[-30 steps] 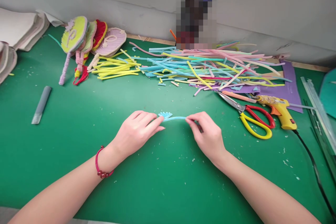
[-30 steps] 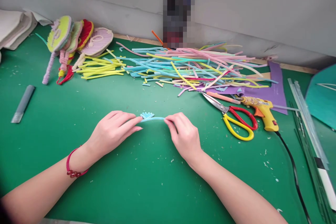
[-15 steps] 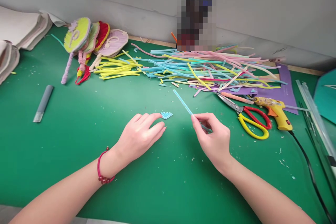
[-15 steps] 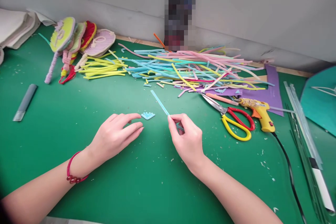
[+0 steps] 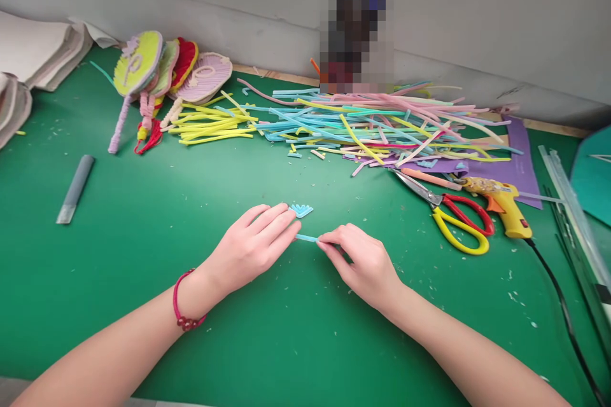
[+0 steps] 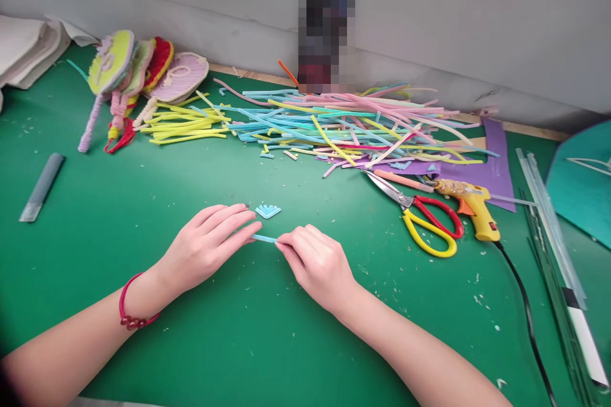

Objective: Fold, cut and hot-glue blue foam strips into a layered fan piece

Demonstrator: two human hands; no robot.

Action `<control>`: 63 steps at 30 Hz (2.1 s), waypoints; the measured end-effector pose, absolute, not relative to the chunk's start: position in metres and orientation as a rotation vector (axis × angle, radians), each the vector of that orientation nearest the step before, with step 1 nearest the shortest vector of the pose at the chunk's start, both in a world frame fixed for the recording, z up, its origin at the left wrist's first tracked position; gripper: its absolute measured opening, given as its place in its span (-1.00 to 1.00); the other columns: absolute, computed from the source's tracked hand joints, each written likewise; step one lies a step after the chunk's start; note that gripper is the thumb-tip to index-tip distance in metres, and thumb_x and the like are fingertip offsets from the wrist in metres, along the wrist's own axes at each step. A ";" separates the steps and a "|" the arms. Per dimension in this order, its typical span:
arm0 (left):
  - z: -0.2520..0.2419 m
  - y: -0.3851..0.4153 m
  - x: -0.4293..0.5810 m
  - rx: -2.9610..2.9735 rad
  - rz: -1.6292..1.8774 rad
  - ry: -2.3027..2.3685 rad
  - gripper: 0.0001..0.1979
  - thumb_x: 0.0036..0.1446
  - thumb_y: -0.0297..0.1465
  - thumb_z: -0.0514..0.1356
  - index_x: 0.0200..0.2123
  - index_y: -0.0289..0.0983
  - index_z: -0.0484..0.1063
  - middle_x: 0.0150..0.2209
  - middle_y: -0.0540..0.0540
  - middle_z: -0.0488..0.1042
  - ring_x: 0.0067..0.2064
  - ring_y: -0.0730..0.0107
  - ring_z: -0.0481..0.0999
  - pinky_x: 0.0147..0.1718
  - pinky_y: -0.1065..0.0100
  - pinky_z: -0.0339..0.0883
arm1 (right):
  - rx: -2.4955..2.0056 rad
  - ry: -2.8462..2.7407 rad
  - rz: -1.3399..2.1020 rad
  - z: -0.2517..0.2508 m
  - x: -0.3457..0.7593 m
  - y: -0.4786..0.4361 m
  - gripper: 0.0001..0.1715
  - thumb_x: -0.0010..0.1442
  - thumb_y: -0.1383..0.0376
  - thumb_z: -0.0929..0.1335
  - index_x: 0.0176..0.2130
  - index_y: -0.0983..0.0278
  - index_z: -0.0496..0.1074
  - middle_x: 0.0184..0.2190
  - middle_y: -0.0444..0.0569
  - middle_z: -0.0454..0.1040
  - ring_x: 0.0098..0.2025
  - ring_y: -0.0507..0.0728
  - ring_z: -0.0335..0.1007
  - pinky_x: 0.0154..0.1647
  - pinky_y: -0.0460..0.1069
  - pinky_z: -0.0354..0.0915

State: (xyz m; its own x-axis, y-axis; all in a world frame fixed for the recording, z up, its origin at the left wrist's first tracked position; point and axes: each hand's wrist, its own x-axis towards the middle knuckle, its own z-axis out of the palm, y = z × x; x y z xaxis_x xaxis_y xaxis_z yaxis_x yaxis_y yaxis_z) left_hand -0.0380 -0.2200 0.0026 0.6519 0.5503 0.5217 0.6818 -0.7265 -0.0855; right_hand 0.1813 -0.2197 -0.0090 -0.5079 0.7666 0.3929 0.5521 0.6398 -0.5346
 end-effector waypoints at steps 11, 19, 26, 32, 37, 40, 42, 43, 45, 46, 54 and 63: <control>-0.005 -0.220 -0.038 -2.709 -0.685 -1.012 -0.79 0.22 -0.60 0.08 -0.14 -0.36 0.45 -0.27 -0.13 0.59 -0.22 0.31 0.54 -0.13 0.20 0.38 | -0.982 -2.275 0.456 -0.012 0.182 -0.219 -0.88 0.27 0.40 0.29 -0.29 0.25 0.41 -0.42 -0.08 0.51 -0.40 0.03 0.37 -0.39 -0.06 0.28; 0.004 -0.255 -0.019 -2.641 -0.596 -1.048 -0.68 0.15 -0.52 0.20 -0.01 -0.42 0.42 -0.01 -0.21 0.53 -0.37 0.33 0.48 -0.44 0.26 0.25 | -1.070 -2.306 0.277 -0.015 0.176 -0.223 -0.83 0.27 0.42 0.26 -0.37 0.28 0.37 -0.51 -0.10 0.40 -0.46 0.02 0.31 -0.47 -0.08 0.21; 0.000 -0.267 -0.004 -2.639 -0.481 -1.183 -0.75 0.26 -0.38 0.09 -0.14 -0.42 0.49 -0.03 -0.24 0.54 -0.45 0.38 0.41 -0.48 0.28 0.20 | -1.093 -2.356 0.190 -0.021 0.176 -0.222 -0.82 0.27 0.42 0.26 -0.38 0.28 0.36 -0.51 -0.10 0.40 -0.45 0.01 0.31 -0.46 -0.10 0.18; 0.000 -0.268 -0.004 -2.624 -0.372 -1.256 -0.74 0.27 -0.38 0.09 -0.12 -0.43 0.47 0.03 -0.23 0.50 -0.44 0.38 0.41 -0.45 0.28 0.22 | -1.096 -2.379 0.131 -0.023 0.176 -0.222 -0.77 0.30 0.40 0.24 -0.40 0.27 0.35 -0.52 -0.13 0.38 -0.45 -0.01 0.28 -0.45 -0.10 0.14; -0.002 -0.267 -0.004 -2.605 -0.308 -1.306 -0.71 0.29 -0.35 0.06 -0.09 -0.43 0.46 0.06 -0.25 0.47 -0.41 0.36 0.42 -0.42 0.27 0.24 | -1.108 -2.390 0.132 -0.025 0.178 -0.222 -0.77 0.30 0.39 0.24 -0.40 0.27 0.35 -0.52 -0.13 0.38 -0.46 -0.01 0.27 -0.46 -0.10 0.13; -0.005 -0.265 -0.004 -2.596 -0.268 -1.327 -0.67 0.30 -0.34 0.04 -0.06 -0.44 0.45 0.09 -0.27 0.44 -0.40 0.34 0.43 -0.41 0.27 0.25 | -1.107 -2.395 0.135 -0.025 0.179 -0.223 -0.78 0.30 0.40 0.25 -0.40 0.28 0.35 -0.52 -0.13 0.38 -0.46 -0.01 0.28 -0.46 -0.10 0.13; -0.007 -0.264 -0.004 -2.600 -0.244 -1.336 -0.66 0.31 -0.34 0.03 -0.02 -0.44 0.43 0.12 -0.26 0.41 -0.37 0.33 0.45 -0.40 0.27 0.26 | -1.111 -2.391 0.131 -0.026 0.179 -0.223 -0.78 0.29 0.40 0.25 -0.40 0.28 0.35 -0.51 -0.13 0.38 -0.46 -0.02 0.28 -0.46 -0.10 0.12; -0.007 -0.263 -0.004 -2.605 -0.239 -1.342 -0.65 0.31 -0.34 0.02 0.01 -0.44 0.42 0.14 -0.26 0.39 -0.33 0.31 0.47 -0.37 0.27 0.28 | -1.114 -2.392 0.130 -0.026 0.179 -0.223 -0.77 0.30 0.40 0.24 -0.41 0.27 0.35 -0.51 -0.13 0.38 -0.46 -0.02 0.28 -0.46 -0.10 0.12; -0.009 -0.262 -0.004 -2.618 -0.245 -1.359 -0.63 0.32 -0.33 0.01 0.06 -0.42 0.38 0.16 -0.25 0.36 -0.21 0.26 0.51 -0.27 0.26 0.31 | -1.118 -2.396 0.129 -0.025 0.179 -0.223 -0.76 0.30 0.40 0.23 -0.41 0.27 0.35 -0.52 -0.13 0.37 -0.46 -0.02 0.27 -0.46 -0.10 0.12; -0.009 -0.262 -0.004 -2.622 -0.257 -1.366 -0.62 0.32 -0.32 0.00 0.08 -0.42 0.37 0.17 -0.24 0.35 -0.12 0.23 0.51 -0.20 0.24 0.32 | -1.119 -2.398 0.126 -0.025 0.178 -0.223 -0.75 0.31 0.40 0.23 -0.41 0.27 0.35 -0.52 -0.13 0.37 -0.46 -0.02 0.27 -0.46 -0.10 0.11; -0.016 -0.257 -0.005 -2.655 -0.269 -1.412 -0.45 0.34 -0.15 -0.11 0.16 -0.44 0.27 0.26 -0.29 0.21 0.23 0.10 0.28 0.15 0.10 0.15 | -1.128 -2.410 0.087 -0.026 0.177 -0.224 -0.74 0.30 0.40 0.23 -0.43 0.27 0.35 -0.52 -0.13 0.36 -0.47 -0.02 0.27 -0.46 -0.10 0.12; -0.020 -0.249 -0.005 -2.736 -0.261 -1.421 -0.33 0.28 -0.02 -0.11 0.22 -0.43 0.19 0.28 -0.30 0.15 0.28 0.05 0.19 0.20 0.01 0.07 | -1.115 -2.409 0.060 -0.026 0.177 -0.224 -0.74 0.30 0.41 0.23 -0.43 0.27 0.34 -0.54 -0.14 0.35 -0.49 -0.02 0.24 -0.46 -0.10 0.09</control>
State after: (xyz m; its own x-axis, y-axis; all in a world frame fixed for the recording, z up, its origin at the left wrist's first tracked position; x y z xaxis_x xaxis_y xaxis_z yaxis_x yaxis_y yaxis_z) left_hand -0.0051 -0.2493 -0.0198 0.5642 0.8078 0.1706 0.8158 -0.5773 0.0354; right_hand 0.1775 -0.2236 -0.0261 -0.5519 0.7282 0.4063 0.7073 0.6669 -0.2346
